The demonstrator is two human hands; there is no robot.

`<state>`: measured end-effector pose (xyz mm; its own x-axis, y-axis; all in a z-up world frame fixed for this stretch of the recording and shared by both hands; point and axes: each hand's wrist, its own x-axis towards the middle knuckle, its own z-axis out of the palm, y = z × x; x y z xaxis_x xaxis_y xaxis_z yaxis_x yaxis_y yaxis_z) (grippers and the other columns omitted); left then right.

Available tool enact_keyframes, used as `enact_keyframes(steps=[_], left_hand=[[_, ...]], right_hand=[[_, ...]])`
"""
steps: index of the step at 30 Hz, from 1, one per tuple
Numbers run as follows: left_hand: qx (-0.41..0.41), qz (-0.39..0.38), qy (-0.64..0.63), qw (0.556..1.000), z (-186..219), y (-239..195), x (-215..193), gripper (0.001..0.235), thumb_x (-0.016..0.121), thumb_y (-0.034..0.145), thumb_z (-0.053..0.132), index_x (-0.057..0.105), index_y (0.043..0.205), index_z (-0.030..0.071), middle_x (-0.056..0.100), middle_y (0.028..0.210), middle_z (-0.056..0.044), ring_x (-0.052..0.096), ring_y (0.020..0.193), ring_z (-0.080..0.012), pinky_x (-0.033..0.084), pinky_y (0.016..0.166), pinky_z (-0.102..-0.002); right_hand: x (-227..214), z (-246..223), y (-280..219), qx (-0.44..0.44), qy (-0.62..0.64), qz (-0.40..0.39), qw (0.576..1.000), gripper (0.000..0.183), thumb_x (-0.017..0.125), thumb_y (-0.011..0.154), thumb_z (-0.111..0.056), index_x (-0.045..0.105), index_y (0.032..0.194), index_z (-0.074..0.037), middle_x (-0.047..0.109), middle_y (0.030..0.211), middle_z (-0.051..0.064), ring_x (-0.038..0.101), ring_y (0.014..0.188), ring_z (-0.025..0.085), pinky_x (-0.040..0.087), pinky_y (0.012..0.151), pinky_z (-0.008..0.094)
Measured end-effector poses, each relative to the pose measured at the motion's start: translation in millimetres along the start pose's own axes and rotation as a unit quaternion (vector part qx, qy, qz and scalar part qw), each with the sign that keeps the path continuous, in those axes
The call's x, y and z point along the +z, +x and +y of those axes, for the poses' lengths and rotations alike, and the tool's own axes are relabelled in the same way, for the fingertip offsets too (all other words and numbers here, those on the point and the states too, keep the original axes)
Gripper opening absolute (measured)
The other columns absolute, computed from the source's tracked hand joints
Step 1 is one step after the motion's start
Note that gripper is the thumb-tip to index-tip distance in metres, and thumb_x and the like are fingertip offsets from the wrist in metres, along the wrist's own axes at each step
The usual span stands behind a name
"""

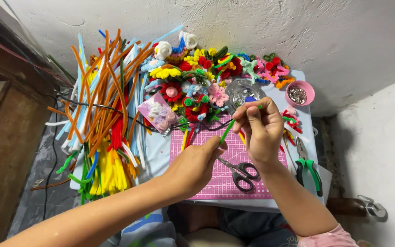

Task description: The person is crafting decorative items by wrapping green pipe cleaners around wire stems, cutting them with scissors, and attaching small artificial flowers.

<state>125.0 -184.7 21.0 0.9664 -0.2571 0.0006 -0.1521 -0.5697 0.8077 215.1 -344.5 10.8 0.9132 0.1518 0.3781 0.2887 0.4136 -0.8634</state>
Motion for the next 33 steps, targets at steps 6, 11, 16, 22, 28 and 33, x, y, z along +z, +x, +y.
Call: enact_keyframes(steps=[6, 11, 16, 22, 28, 33], left_hand=[[0.003, 0.074, 0.031, 0.997, -19, -6, -6, 0.030, 0.044, 0.104, 0.010, 0.043, 0.134, 0.014, 0.061, 0.062, -0.013, 0.055, 0.048, -0.0324, 0.036, 0.047, -0.045], [0.093, 0.178, 0.155, 0.967, -37, -28, 10, 0.011, 0.054, 0.105, 0.017, 0.051, 0.113, 0.011, 0.065, 0.069, -0.008, 0.060, 0.051, -0.0309, 0.039, 0.040, -0.042], [0.183, 0.276, 0.306, 0.893, -18, -42, -45, 0.019, 0.074, 0.094, 0.005, 0.070, 0.113, 0.001, 0.071, 0.088, -0.011, 0.067, 0.068, -0.0224, 0.055, 0.048, -0.035], [0.126, 0.218, 0.310, 0.917, -6, -60, -118, 0.020, 0.067, 0.093, 0.003, 0.073, 0.107, 0.017, 0.066, 0.099, -0.005, 0.066, 0.080, -0.0286, 0.048, 0.061, -0.041], [0.107, 0.105, 0.250, 0.957, -11, -30, -98, 0.017, 0.062, 0.097, 0.019, 0.077, 0.099, 0.027, 0.065, 0.090, -0.002, 0.067, 0.068, -0.0286, 0.045, 0.048, -0.046], [0.136, 0.106, 0.156, 0.973, -17, -8, -88, 0.011, 0.070, 0.093, 0.009, 0.080, 0.089, 0.010, 0.073, 0.081, -0.009, 0.074, 0.071, -0.0232, 0.060, 0.061, -0.027]], right_hand=[[-22, 16, 18, 0.032, 0.035, 0.081, 0.996, 0.011, 0.058, 0.107, -0.011, 0.058, 0.097, -0.008, 0.064, 0.084, 0.011, 0.057, 0.058, 0.015, 0.051, 0.054, 0.022], [-29, 35, 14, -0.159, -0.238, 0.048, 0.957, 0.012, 0.050, 0.112, -0.013, 0.052, 0.105, -0.004, 0.058, 0.075, 0.009, 0.058, 0.068, 0.016, 0.052, 0.060, 0.028], [-30, 46, 17, -0.178, -0.313, 0.020, 0.933, 0.011, 0.049, 0.111, -0.011, 0.054, 0.106, -0.003, 0.058, 0.073, 0.007, 0.056, 0.064, 0.015, 0.047, 0.059, 0.028], [-15, 14, 19, -0.054, -0.287, -0.315, 0.903, 0.019, 0.062, 0.089, -0.010, 0.069, 0.106, -0.013, 0.051, 0.135, 0.010, 0.046, 0.140, 0.030, 0.040, 0.122, 0.052], [-10, 19, 6, 0.167, -0.031, -0.525, 0.834, 0.088, 0.036, 0.102, -0.079, 0.055, 0.142, -0.004, 0.070, 0.126, 0.020, 0.070, 0.117, 0.033, 0.055, 0.106, 0.049], [-9, 43, -8, 0.274, -0.002, -0.381, 0.883, 0.040, 0.041, 0.109, -0.016, 0.062, 0.128, 0.013, 0.047, 0.043, 0.003, 0.026, 0.034, 0.004, 0.022, 0.034, 0.017]])
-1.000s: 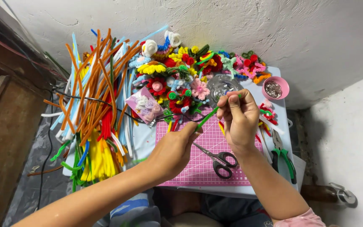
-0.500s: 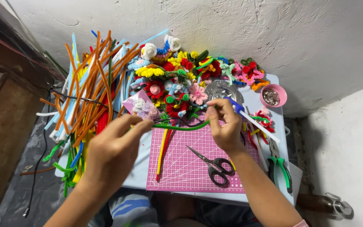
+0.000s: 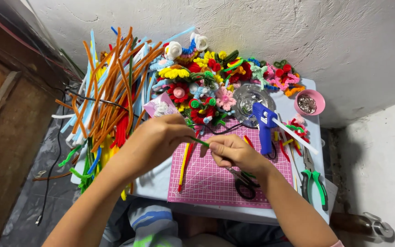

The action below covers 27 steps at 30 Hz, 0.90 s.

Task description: The person is crafting decorative items by wrapping green pipe cleaners around wire stems, cutting them with scissors, and attaching small artificial flowers.

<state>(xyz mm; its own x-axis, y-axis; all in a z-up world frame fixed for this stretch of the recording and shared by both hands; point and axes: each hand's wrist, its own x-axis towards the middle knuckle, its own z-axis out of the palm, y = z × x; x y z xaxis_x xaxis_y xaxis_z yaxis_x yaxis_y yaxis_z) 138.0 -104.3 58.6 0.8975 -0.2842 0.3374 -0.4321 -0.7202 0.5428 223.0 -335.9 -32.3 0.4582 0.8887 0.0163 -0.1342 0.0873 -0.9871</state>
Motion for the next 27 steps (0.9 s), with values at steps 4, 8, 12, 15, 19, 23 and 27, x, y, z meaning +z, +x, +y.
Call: enact_keyframes(steps=[4, 8, 12, 15, 19, 23, 27], left_hand=[[-0.027, 0.152, -0.116, 0.981, -20, -2, -12, 0.007, 0.083, 0.084, 0.008, 0.081, 0.090, 0.012, 0.074, 0.082, -0.006, 0.069, 0.067, -0.0195, 0.055, 0.059, -0.028], [-0.138, 0.189, -0.413, 0.880, -35, -4, 11, 0.018, 0.083, 0.082, 0.000, 0.074, 0.098, -0.003, 0.070, 0.078, -0.012, 0.066, 0.065, -0.0129, 0.061, 0.058, -0.025], [-0.150, 0.088, -0.447, 0.877, -38, -1, 53, 0.039, 0.079, 0.083, -0.002, 0.061, 0.118, -0.002, 0.069, 0.083, -0.015, 0.069, 0.069, -0.0200, 0.063, 0.059, -0.031], [-0.174, 0.046, -0.419, 0.890, -28, 1, 66, 0.046, 0.080, 0.082, 0.000, 0.055, 0.121, 0.001, 0.073, 0.084, -0.016, 0.072, 0.072, -0.0230, 0.064, 0.065, -0.033], [-0.193, 0.083, -0.447, 0.870, -34, -1, 76, 0.024, 0.076, 0.089, 0.002, 0.062, 0.109, -0.001, 0.074, 0.083, -0.017, 0.073, 0.075, -0.0219, 0.065, 0.067, -0.034], [-0.220, 0.111, -0.460, 0.853, -31, -9, 70, 0.010, 0.071, 0.094, 0.005, 0.068, 0.100, -0.002, 0.076, 0.082, -0.018, 0.075, 0.077, -0.0208, 0.066, 0.073, -0.035], [-0.210, 0.128, -0.409, 0.879, -37, -19, 71, 0.010, 0.077, 0.088, 0.002, 0.073, 0.096, -0.003, 0.076, 0.080, -0.017, 0.075, 0.075, -0.0193, 0.067, 0.071, -0.032]], right_hand=[[-13, 4, 0, 0.001, 0.096, 0.001, 0.995, 0.034, 0.041, 0.108, -0.016, 0.058, 0.102, 0.012, 0.048, 0.039, 0.011, 0.031, 0.024, 0.005, 0.023, 0.027, 0.015], [-7, 6, -5, 0.032, 0.169, -0.128, 0.977, 0.029, 0.041, 0.107, -0.010, 0.058, 0.100, 0.012, 0.063, 0.055, 0.026, 0.057, 0.036, 0.021, 0.046, 0.038, 0.026], [1, -1, -2, 0.018, 0.131, -0.150, 0.980, 0.041, 0.044, 0.107, -0.020, 0.062, 0.118, 0.015, 0.074, 0.082, 0.032, 0.076, 0.064, 0.026, 0.061, 0.055, 0.028], [-2, 15, -4, 0.032, 0.134, -0.093, 0.986, 0.049, 0.039, 0.110, -0.028, 0.054, 0.132, 0.014, 0.071, 0.073, 0.029, 0.071, 0.052, 0.023, 0.059, 0.046, 0.027], [-3, 20, 2, 0.056, 0.152, -0.005, 0.987, 0.041, 0.039, 0.109, -0.019, 0.056, 0.126, 0.015, 0.060, 0.050, 0.022, 0.046, 0.026, 0.012, 0.039, 0.028, 0.017], [6, -3, 2, 0.073, 0.110, 0.032, 0.991, 0.035, 0.044, 0.108, -0.017, 0.059, 0.119, 0.012, 0.056, 0.045, 0.016, 0.037, 0.024, 0.006, 0.028, 0.025, 0.016], [9, -1, 3, 0.043, 0.046, 0.066, 0.996, 0.027, 0.051, 0.105, -0.011, 0.059, 0.126, 0.005, 0.061, 0.052, 0.019, 0.039, 0.026, 0.008, 0.027, 0.026, 0.016]])
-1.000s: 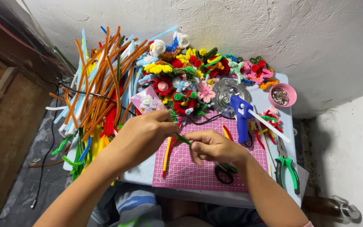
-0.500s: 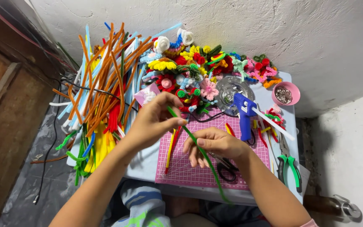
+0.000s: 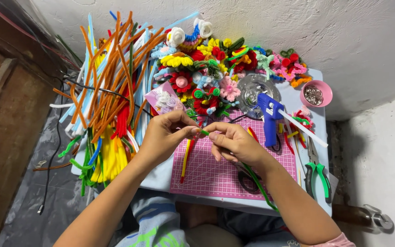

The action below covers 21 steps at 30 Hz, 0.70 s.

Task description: The person is crafting decorative items by wrapping green pipe cleaners around wire stems, cutting them with scissors, and attaching small artificial flowers.

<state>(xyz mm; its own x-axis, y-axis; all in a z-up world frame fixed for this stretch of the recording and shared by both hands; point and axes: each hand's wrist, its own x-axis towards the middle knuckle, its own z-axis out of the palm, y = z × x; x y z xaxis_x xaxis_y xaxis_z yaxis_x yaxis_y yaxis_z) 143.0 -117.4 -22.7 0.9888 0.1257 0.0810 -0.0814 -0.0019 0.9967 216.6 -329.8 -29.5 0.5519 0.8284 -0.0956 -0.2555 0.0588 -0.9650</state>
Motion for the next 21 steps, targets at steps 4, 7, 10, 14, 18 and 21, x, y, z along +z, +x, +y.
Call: enact_keyframes(steps=[4, 7, 10, 14, 18, 21], left_hand=[[0.050, -0.006, 0.081, 0.995, 6, -12, 1, 0.016, 0.082, 0.084, 0.003, 0.075, 0.099, 0.002, 0.076, 0.084, -0.016, 0.078, 0.077, -0.0229, 0.066, 0.070, -0.033], [0.112, -0.053, 0.230, 0.965, 13, -29, -1, 0.025, 0.081, 0.083, -0.002, 0.070, 0.104, 0.004, 0.072, 0.089, -0.016, 0.077, 0.075, -0.0312, 0.066, 0.065, -0.038], [0.038, -0.152, 0.380, 0.911, 22, -45, 0, 0.018, 0.080, 0.084, 0.001, 0.079, 0.100, 0.007, 0.073, 0.099, -0.017, 0.077, 0.083, -0.0330, 0.066, 0.070, -0.034], [0.082, -0.157, 0.369, 0.912, -20, -54, -2, 0.017, 0.074, 0.085, 0.004, 0.074, 0.102, 0.005, 0.063, 0.105, -0.016, 0.066, 0.092, -0.0350, 0.057, 0.076, -0.043], [0.140, -0.145, 0.353, 0.914, -35, -52, -9, 0.016, 0.062, 0.087, -0.005, 0.068, 0.100, 0.003, 0.058, 0.106, -0.015, 0.060, 0.094, -0.0343, 0.051, 0.077, -0.045], [0.178, -0.149, 0.357, 0.905, -40, -49, -11, 0.022, 0.058, 0.089, -0.010, 0.067, 0.105, 0.002, 0.058, 0.107, -0.017, 0.057, 0.090, -0.0359, 0.050, 0.069, -0.047]], right_hand=[[-6, 3, 3, -0.028, -0.087, 0.007, 0.996, 0.023, 0.055, 0.103, -0.009, 0.069, 0.116, 0.004, 0.064, 0.056, 0.015, 0.044, 0.029, 0.007, 0.033, 0.029, 0.016], [-9, -19, -6, -0.038, -0.190, 0.035, 0.980, 0.023, 0.057, 0.099, -0.005, 0.073, 0.114, 0.002, 0.067, 0.057, 0.011, 0.041, 0.035, 0.004, 0.031, 0.032, 0.016], [-5, -38, -31, -0.040, -0.296, 0.093, 0.950, 0.023, 0.061, 0.098, -0.010, 0.080, 0.111, -0.007, 0.072, 0.066, 0.007, 0.044, 0.049, 0.003, 0.041, 0.042, 0.016], [16, -32, -79, 0.023, -0.402, 0.146, 0.904, 0.018, 0.066, 0.093, -0.014, 0.083, 0.101, -0.012, 0.078, 0.074, 0.004, 0.064, 0.059, 0.014, 0.053, 0.057, 0.028], [34, 18, -116, 0.102, -0.427, 0.168, 0.883, 0.022, 0.065, 0.093, -0.024, 0.080, 0.104, -0.012, 0.081, 0.100, -0.001, 0.076, 0.093, 0.011, 0.062, 0.056, 0.026], [26, 38, -126, 0.105, -0.423, 0.213, 0.874, 0.023, 0.067, 0.092, -0.020, 0.080, 0.109, -0.010, 0.085, 0.096, 0.000, 0.081, 0.084, 0.013, 0.062, 0.080, 0.029]])
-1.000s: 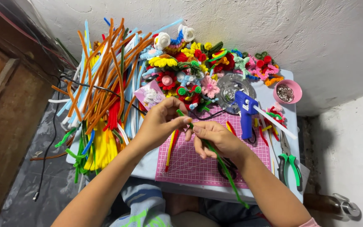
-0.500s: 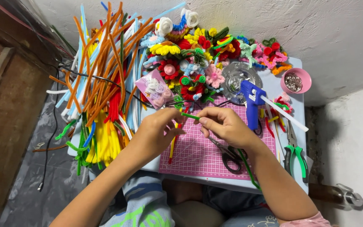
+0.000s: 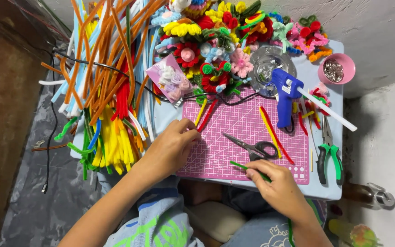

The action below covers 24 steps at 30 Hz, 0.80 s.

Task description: The person is crafting decorative items by wrapping green pipe cleaners around wire stems, cutting them with scissors, and attaching small artificial flowers.

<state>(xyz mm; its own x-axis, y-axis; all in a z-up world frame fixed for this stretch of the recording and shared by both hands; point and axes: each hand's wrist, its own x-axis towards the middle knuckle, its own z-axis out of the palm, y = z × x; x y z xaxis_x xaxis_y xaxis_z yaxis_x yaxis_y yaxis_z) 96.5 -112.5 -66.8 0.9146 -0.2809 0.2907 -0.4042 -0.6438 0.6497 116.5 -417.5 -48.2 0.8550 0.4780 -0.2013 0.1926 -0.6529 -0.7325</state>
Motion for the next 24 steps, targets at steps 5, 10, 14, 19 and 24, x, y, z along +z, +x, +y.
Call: enact_keyframes(steps=[5, 10, 14, 19, 24], left_hand=[[0.001, -0.018, 0.049, 0.999, 2, -2, -2, 0.028, 0.056, 0.087, -0.014, 0.067, 0.108, 0.001, 0.059, 0.109, -0.016, 0.053, 0.090, -0.0325, 0.049, 0.062, -0.045], [0.052, 0.033, 0.077, 0.995, 6, -6, -5, 0.020, 0.063, 0.091, -0.011, 0.063, 0.106, 0.002, 0.060, 0.106, -0.015, 0.051, 0.085, -0.0309, 0.046, 0.068, -0.043], [0.128, 0.172, 0.078, 0.974, 9, -22, -6, 0.013, 0.066, 0.101, 0.004, 0.062, 0.113, 0.001, 0.064, 0.108, -0.022, 0.061, 0.086, -0.0333, 0.049, 0.070, -0.045], [0.183, 0.291, 0.162, 0.925, 3, -55, 2, 0.009, 0.066, 0.098, 0.012, 0.070, 0.102, 0.005, 0.070, 0.091, -0.009, 0.062, 0.074, -0.0241, 0.039, 0.074, -0.039], [0.178, 0.303, 0.227, 0.908, -12, -88, 28, 0.012, 0.067, 0.101, 0.014, 0.078, 0.106, 0.013, 0.071, 0.091, 0.001, 0.060, 0.082, -0.0166, 0.018, 0.123, -0.038]], right_hand=[[-5, 3, 10, -0.047, -0.045, 0.046, 0.997, 0.025, 0.064, 0.096, -0.019, 0.077, 0.113, -0.007, 0.078, 0.105, 0.004, 0.073, 0.100, 0.019, 0.058, 0.085, 0.033], [11, -10, 10, -0.138, -0.045, 0.051, 0.988, 0.021, 0.070, 0.091, -0.006, 0.080, 0.109, -0.007, 0.066, 0.096, 0.003, 0.065, 0.077, 0.014, 0.052, 0.065, 0.028], [27, -27, 14, -0.249, -0.066, 0.099, 0.961, 0.016, 0.076, 0.088, -0.004, 0.078, 0.103, -0.009, 0.074, 0.092, 0.003, 0.072, 0.081, 0.015, 0.059, 0.073, 0.028], [51, -50, 22, -0.313, -0.097, 0.112, 0.938, 0.006, 0.075, 0.091, -0.006, 0.072, 0.096, -0.009, 0.074, 0.089, 0.004, 0.071, 0.078, 0.020, 0.057, 0.070, 0.031], [68, -54, 31, -0.337, -0.132, 0.112, 0.925, 0.010, 0.072, 0.088, -0.003, 0.067, 0.094, -0.010, 0.068, 0.088, 0.003, 0.066, 0.077, 0.020, 0.053, 0.067, 0.032]])
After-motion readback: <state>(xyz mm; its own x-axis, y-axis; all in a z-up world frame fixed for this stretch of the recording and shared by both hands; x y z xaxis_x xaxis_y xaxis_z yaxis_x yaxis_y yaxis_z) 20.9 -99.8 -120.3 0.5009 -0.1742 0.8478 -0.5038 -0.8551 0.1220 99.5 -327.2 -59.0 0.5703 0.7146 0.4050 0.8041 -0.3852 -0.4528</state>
